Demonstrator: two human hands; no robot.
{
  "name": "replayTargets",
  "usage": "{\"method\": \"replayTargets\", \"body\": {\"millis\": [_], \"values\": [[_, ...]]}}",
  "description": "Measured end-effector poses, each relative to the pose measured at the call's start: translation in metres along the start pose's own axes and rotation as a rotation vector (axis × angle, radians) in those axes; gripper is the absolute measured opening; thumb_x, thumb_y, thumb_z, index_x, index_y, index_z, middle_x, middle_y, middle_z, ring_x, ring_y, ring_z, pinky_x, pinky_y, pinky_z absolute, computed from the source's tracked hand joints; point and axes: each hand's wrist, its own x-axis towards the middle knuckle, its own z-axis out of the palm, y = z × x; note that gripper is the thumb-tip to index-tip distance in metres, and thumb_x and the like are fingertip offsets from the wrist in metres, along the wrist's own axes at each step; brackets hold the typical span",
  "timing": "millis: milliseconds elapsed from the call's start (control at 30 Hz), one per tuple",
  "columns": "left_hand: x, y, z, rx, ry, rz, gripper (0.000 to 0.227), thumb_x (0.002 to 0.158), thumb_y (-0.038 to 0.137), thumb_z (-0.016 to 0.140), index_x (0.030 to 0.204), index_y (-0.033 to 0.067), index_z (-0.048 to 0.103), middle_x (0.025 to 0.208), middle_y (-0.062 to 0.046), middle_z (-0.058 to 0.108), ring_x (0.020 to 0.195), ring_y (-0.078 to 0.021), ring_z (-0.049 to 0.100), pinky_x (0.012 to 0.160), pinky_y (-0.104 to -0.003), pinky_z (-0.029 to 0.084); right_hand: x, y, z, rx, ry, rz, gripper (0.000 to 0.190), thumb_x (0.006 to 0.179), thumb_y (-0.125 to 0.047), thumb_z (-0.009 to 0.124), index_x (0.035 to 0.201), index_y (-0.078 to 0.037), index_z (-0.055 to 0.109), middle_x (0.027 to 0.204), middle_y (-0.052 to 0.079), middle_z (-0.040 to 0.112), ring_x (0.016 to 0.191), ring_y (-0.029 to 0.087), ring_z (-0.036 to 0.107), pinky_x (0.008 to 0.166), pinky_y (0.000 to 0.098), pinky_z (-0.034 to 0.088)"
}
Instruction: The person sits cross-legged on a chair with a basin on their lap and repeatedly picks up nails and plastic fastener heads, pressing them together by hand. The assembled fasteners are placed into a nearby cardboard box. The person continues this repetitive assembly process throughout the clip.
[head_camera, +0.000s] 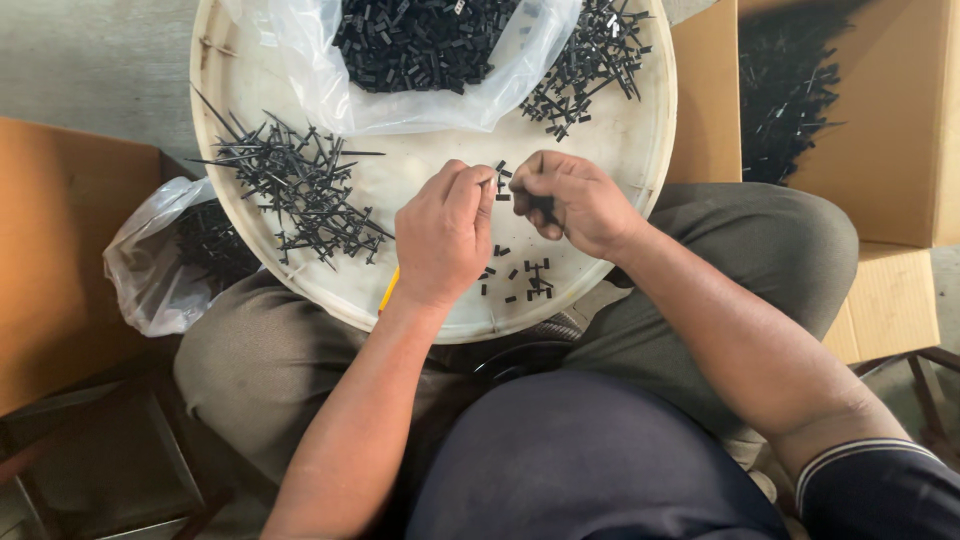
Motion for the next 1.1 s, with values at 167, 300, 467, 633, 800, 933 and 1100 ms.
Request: {"method": "replayTargets", "body": {"millis": [167,300,467,633,800,933,1100], "values": [[-0.006,-0.005,0.007,0.015,-0.036,0.040,0.006,0.102,0.013,0.063,0.104,0.0072,0.062,0.091,-0.006,0.063,0.079,-0.0287,0.066,0.066,-0.040,0.051,-0.002,0.003,0.008,-0.342,0.000,-0.005,0.021,0.103,-0.023,0.063,0.091,-0.005,0.063,0.074,0.001,0.062,0.059,0.009,0.046,0.049,0.0254,0.035],[-0.012,-0.015,0.021,-0.005,-0.135,-0.275,0.022,0.103,0.020,0.063,0.088,0.0047,0.063,0.075,-0.008,0.063,0.069,-0.0303,0.061,0.059,-0.040,0.046,-0.002,0.009,0.010,-1.010,0.021,-0.325,0.020,0.097,-0.019,0.072,0.085,-0.004,0.066,0.070,0.003,0.065,0.067,0.014,0.058,0.062,0.0314,0.050],[-0.012,-0.037,0.032,-0.633,-0.158,-0.892,0.036,0.098,0.022,0.065,0.070,-0.0005,0.059,0.058,-0.003,0.049,0.056,-0.0122,0.038,0.051,-0.037,0.035,-0.007,0.015,0.007,-1.090,-0.003,-0.623,0.017,0.095,-0.017,0.074,0.087,-0.004,0.066,0.082,0.004,0.068,0.074,0.014,0.064,0.068,0.0330,0.053],[-0.008,-0.047,0.019,-0.508,-0.036,-0.853,0.039,0.099,0.023,0.067,0.071,-0.0011,0.056,0.057,-0.007,0.048,0.053,-0.0189,0.042,0.053,-0.041,0.039,-0.004,0.008,-0.004,-0.756,0.076,-0.550,0.015,0.098,-0.014,0.073,0.090,-0.004,0.065,0.078,0.005,0.064,0.067,0.014,0.057,0.060,0.0294,0.046],[0.006,-0.038,-0.029,0.314,0.031,-0.435,0.022,0.099,0.023,0.064,0.085,0.0062,0.067,0.078,-0.012,0.069,0.070,-0.0373,0.066,0.059,-0.050,0.049,0.008,0.004,-0.013,-0.299,0.142,0.074,0.007,0.088,-0.005,0.065,0.086,-0.006,0.058,0.071,0.003,0.058,0.053,0.010,0.051,0.041,0.0231,0.035],[-0.002,-0.044,-0.075,0.394,0.182,-0.432,0.011,0.097,0.019,0.064,0.096,0.0098,0.070,0.091,-0.010,0.070,0.078,-0.0354,0.068,0.064,-0.049,0.052,0.007,0.014,-0.008,-0.426,0.085,0.181,0.007,0.087,-0.003,0.063,0.094,-0.004,0.062,0.077,0.005,0.065,0.057,0.008,0.054,0.043,0.0236,0.040],[-0.019,-0.062,-0.091,0.482,0.182,-0.533,0.010,0.093,0.019,0.065,0.098,0.0110,0.070,0.096,-0.011,0.068,0.081,-0.0366,0.068,0.064,-0.050,0.053,0.021,-0.017,0.020,-0.662,0.111,0.068,0.010,0.089,-0.004,0.065,0.098,0.000,0.064,0.082,0.008,0.068,0.064,0.013,0.061,0.051,0.0278,0.051]]}}
